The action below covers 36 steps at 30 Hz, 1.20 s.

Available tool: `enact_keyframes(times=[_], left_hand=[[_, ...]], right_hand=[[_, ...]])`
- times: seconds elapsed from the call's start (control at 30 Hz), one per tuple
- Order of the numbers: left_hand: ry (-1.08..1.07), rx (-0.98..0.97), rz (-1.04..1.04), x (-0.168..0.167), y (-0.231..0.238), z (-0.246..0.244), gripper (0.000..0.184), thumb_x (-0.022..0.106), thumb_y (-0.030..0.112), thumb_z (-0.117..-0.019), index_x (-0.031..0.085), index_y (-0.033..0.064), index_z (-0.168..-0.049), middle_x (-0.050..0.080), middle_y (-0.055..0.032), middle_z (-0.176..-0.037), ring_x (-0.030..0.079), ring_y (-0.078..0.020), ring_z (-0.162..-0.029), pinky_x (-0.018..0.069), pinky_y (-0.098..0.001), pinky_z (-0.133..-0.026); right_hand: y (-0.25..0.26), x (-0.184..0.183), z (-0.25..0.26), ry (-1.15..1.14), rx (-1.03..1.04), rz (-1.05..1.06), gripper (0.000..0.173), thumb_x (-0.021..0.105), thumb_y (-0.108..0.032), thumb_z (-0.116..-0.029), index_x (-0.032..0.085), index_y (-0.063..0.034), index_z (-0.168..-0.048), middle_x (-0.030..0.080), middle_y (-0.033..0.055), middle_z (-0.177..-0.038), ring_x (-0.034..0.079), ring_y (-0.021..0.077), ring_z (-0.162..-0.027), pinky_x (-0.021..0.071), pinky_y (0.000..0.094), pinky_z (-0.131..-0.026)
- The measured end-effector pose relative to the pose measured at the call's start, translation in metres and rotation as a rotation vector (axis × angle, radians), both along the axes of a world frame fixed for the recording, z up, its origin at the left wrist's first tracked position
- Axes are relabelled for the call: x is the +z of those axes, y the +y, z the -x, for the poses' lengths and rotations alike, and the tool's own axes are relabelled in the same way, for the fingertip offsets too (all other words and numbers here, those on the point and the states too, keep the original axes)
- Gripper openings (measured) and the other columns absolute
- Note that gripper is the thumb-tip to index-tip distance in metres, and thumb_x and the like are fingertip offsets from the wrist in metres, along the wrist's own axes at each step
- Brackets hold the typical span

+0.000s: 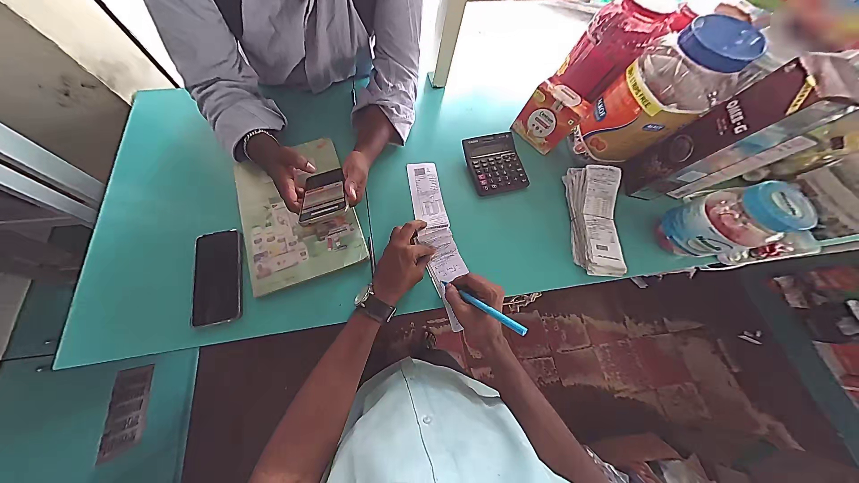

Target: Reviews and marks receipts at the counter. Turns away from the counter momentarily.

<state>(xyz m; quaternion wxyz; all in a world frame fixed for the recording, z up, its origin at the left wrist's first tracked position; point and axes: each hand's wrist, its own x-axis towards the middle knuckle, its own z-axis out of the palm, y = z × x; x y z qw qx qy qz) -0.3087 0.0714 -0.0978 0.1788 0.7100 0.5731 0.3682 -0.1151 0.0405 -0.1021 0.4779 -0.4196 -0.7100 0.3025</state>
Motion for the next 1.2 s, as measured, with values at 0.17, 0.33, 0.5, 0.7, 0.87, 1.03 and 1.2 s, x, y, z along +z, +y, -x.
enact_keyframes(times=[0.17,0.33,0.5,0.7,0.87,1.03,1.2], left_hand=[[-0.014,-0.010,-0.004,0.000,0.001,0.001,0.012,0.072,0.016,-0.0924,0.083,0.0124,-0.096,0.059,-0.0169,-0.141,0.056,-0.0335,-0.126,0.0465,-0.0476,-0.107],[-0.001,0.019,0.002,-0.001,-0.001,-0.002,0.013,0.071,0.017,-0.0937,0.083,0.0133,-0.098,0.057,-0.0158,-0.143,0.056,-0.0325,-0.126,0.0465,-0.0469,-0.107],[0.011,0.072,0.005,0.001,0.000,-0.003,0.016,0.070,0.020,-0.0954,0.082,0.0110,-0.099,0.050,-0.0172,-0.151,0.050,-0.0356,-0.134,0.0421,-0.0488,-0.112],[0.025,0.048,0.024,0.001,0.000,-0.003,0.021,0.073,0.029,-0.0930,0.082,0.0131,-0.103,0.047,-0.0159,-0.155,0.047,-0.0349,-0.138,0.0411,-0.0483,-0.113],[0.026,0.040,-0.008,-0.002,0.001,-0.003,0.020,0.075,0.028,-0.0917,0.082,0.0128,-0.102,0.048,-0.0167,-0.153,0.050,-0.0351,-0.134,0.0427,-0.0487,-0.111],[0.027,0.052,0.029,0.000,0.000,-0.003,0.022,0.075,0.030,-0.0918,0.082,0.0104,-0.098,0.047,-0.0155,-0.155,0.049,-0.0344,-0.136,0.0422,-0.0470,-0.112],[0.028,0.055,0.018,0.000,0.000,-0.003,0.017,0.072,0.022,-0.0934,0.082,0.0093,-0.099,0.049,-0.0149,-0.154,0.051,-0.0336,-0.133,0.0438,-0.0469,-0.110]], right_hand=[[-0.001,0.010,-0.009,0.299,0.102,0.186,0.009,0.063,0.000,-0.0840,0.067,-0.0053,-0.078,0.066,-0.0041,-0.069,0.058,0.0001,-0.056,0.0480,0.0170,-0.051],[0.008,0.008,-0.016,0.233,0.089,0.138,0.018,0.061,0.000,-0.0920,0.069,0.0058,-0.107,0.073,0.0043,-0.086,0.068,0.0074,-0.068,0.0592,0.0245,-0.060],[0.030,0.006,-0.007,0.086,0.058,0.096,0.013,0.064,-0.007,-0.0910,0.074,0.0011,-0.094,0.072,0.0035,-0.078,0.067,0.0047,-0.065,0.0575,0.0225,-0.060],[0.023,0.018,-0.014,-0.020,0.044,-0.008,0.010,0.070,-0.007,-0.0829,0.074,0.0003,-0.087,0.073,0.0058,-0.080,0.068,0.0049,-0.069,0.0584,0.0209,-0.064],[0.023,0.015,-0.015,0.016,0.088,0.045,0.009,0.068,-0.008,-0.0853,0.073,-0.0004,-0.085,0.070,0.0020,-0.073,0.064,0.0015,-0.061,0.0550,0.0185,-0.056],[0.026,0.003,-0.013,0.042,0.095,0.044,0.007,0.069,-0.006,-0.0827,0.073,-0.0004,-0.081,0.070,0.0020,-0.073,0.063,0.0004,-0.063,0.0529,0.0169,-0.058],[0.026,0.001,-0.012,0.018,0.107,0.008,0.007,0.070,-0.006,-0.0824,0.074,-0.0009,-0.079,0.070,0.0032,-0.074,0.064,0.0015,-0.065,0.0537,0.0172,-0.060]])
